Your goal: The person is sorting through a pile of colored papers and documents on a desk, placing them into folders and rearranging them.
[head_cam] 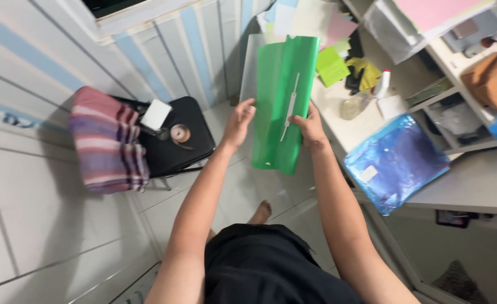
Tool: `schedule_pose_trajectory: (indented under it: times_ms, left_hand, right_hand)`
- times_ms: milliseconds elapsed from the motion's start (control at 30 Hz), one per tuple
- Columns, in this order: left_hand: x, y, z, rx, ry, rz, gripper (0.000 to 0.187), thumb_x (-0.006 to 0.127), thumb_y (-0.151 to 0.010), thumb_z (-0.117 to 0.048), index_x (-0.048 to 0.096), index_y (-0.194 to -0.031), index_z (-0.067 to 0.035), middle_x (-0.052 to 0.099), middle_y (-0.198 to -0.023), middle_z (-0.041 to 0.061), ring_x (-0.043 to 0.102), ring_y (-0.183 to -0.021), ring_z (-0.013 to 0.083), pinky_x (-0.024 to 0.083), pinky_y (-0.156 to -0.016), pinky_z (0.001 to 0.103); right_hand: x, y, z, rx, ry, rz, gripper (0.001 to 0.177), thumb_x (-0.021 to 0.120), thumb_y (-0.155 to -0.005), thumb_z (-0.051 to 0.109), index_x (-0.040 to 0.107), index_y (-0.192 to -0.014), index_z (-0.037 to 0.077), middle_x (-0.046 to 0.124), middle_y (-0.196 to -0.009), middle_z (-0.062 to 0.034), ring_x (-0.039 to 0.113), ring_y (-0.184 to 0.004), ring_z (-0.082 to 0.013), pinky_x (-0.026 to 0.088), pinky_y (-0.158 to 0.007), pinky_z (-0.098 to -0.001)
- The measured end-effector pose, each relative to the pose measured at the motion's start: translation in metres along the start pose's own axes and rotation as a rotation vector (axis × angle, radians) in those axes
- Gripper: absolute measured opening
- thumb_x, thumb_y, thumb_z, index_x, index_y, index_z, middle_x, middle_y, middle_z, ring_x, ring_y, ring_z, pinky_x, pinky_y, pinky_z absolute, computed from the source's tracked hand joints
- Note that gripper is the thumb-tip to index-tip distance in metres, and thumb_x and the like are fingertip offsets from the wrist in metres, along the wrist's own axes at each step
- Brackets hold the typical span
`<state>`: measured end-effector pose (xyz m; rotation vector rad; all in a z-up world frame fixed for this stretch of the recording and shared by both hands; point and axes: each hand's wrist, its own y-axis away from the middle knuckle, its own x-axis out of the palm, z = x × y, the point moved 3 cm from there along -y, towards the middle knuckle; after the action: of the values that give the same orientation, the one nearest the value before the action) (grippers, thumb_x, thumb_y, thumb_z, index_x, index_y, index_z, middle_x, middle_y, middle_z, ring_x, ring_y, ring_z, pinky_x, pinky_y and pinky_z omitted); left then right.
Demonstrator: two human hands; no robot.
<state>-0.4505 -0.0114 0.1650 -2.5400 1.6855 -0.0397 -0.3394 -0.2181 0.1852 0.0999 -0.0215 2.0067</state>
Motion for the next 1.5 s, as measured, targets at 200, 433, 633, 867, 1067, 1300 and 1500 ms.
schedule_pose_trajectory:
  times_ms: [200, 433, 633, 867, 1067, 1300, 1500]
  left_hand:
    - [0.012, -0.019, 0.001, -0.476, 0.198, -0.066, 0.093, 0.037, -0.102, -0.074, 0.028, -0.162, -0.003, 0.030, -0.165, 0.028, 0.021, -0.155, 0.0463, 0.012, -0.128, 0.058]
    - [0.028, -0.063, 0.022, -0.403, 0.331, 0.133, 0.071, 0.030, -0.100, -0.078, 0.064, -0.139, -0.028, 0.075, -0.125, 0.003, 0.066, -0.120, 0.0168, 0.039, -0.102, 0.033]
    - [0.058, -0.105, 0.003, -0.351, 0.631, 0.421, 0.080, 0.028, -0.099, -0.073, 0.070, -0.133, -0.014, 0.070, -0.133, 0.012, 0.069, -0.122, 0.0273, 0.050, -0.103, 0.034]
    - [0.113, -0.210, 0.068, -0.173, 0.144, 0.342, 0.066, 0.074, -0.095, -0.042, 0.053, -0.143, -0.002, 0.060, -0.133, 0.023, 0.057, -0.115, 0.0354, 0.046, -0.099, 0.046]
    - [0.135, -0.286, 0.017, -0.101, 0.171, 0.357, 0.063, 0.072, -0.091, -0.038, 0.060, -0.140, -0.001, 0.058, -0.144, 0.020, 0.048, -0.141, 0.0310, 0.033, -0.122, 0.047]
    - [0.134, -0.369, 0.046, -0.274, 0.145, 0.435, 0.042, 0.095, -0.078, -0.037, 0.074, -0.110, -0.018, 0.077, -0.100, 0.002, 0.070, -0.091, 0.0114, 0.059, -0.081, 0.031]
    - [0.121, -0.410, 0.070, -0.208, -0.068, 0.510, 0.053, 0.078, -0.084, -0.019, 0.063, -0.133, -0.007, 0.071, -0.119, 0.018, 0.067, -0.116, 0.0268, 0.052, -0.093, 0.051]
  right_hand:
    - [-0.080, -0.016, 0.033, 0.087, -0.142, -0.063, 0.058, 0.077, -0.066, 0.002, 0.064, -0.121, 0.016, 0.068, -0.108, -0.0055, 0.066, -0.102, -0.0254, 0.051, -0.086, -0.0418]
    - [-0.103, -0.043, 0.044, 0.030, 0.029, -0.180, 0.053, 0.072, -0.074, -0.006, 0.061, -0.124, 0.009, 0.068, -0.112, -0.0163, 0.065, -0.106, -0.0335, 0.050, -0.090, -0.0512]
    - [-0.093, -0.080, 0.049, 0.040, 0.096, -0.237, 0.055, 0.074, -0.072, -0.006, 0.062, -0.124, 0.008, 0.068, -0.113, -0.0236, 0.066, -0.110, -0.0424, 0.051, -0.091, -0.0575]
    - [-0.105, -0.166, 0.015, 0.110, 0.071, -0.291, 0.057, 0.086, -0.068, 0.007, 0.065, -0.122, 0.010, 0.071, -0.110, -0.0210, 0.068, -0.107, -0.0407, 0.053, -0.087, -0.0551]
    - [-0.073, -0.235, 0.040, 0.136, 0.256, -0.305, 0.065, 0.092, -0.075, 0.020, 0.059, -0.130, 0.013, 0.070, -0.118, -0.0220, 0.068, -0.113, -0.0405, 0.054, -0.092, -0.0539]
    - [-0.069, -0.275, 0.018, 0.160, -0.018, -0.278, 0.068, 0.061, -0.105, 0.050, 0.041, -0.157, 0.012, 0.042, -0.158, -0.0231, 0.049, -0.139, -0.0461, 0.044, -0.111, -0.0609]
    - [-0.128, -0.258, 0.037, 0.074, -0.260, -0.333, 0.082, 0.029, -0.102, 0.074, 0.045, -0.155, 0.014, 0.052, -0.154, -0.0192, 0.054, -0.136, -0.0436, 0.042, -0.112, -0.0591]
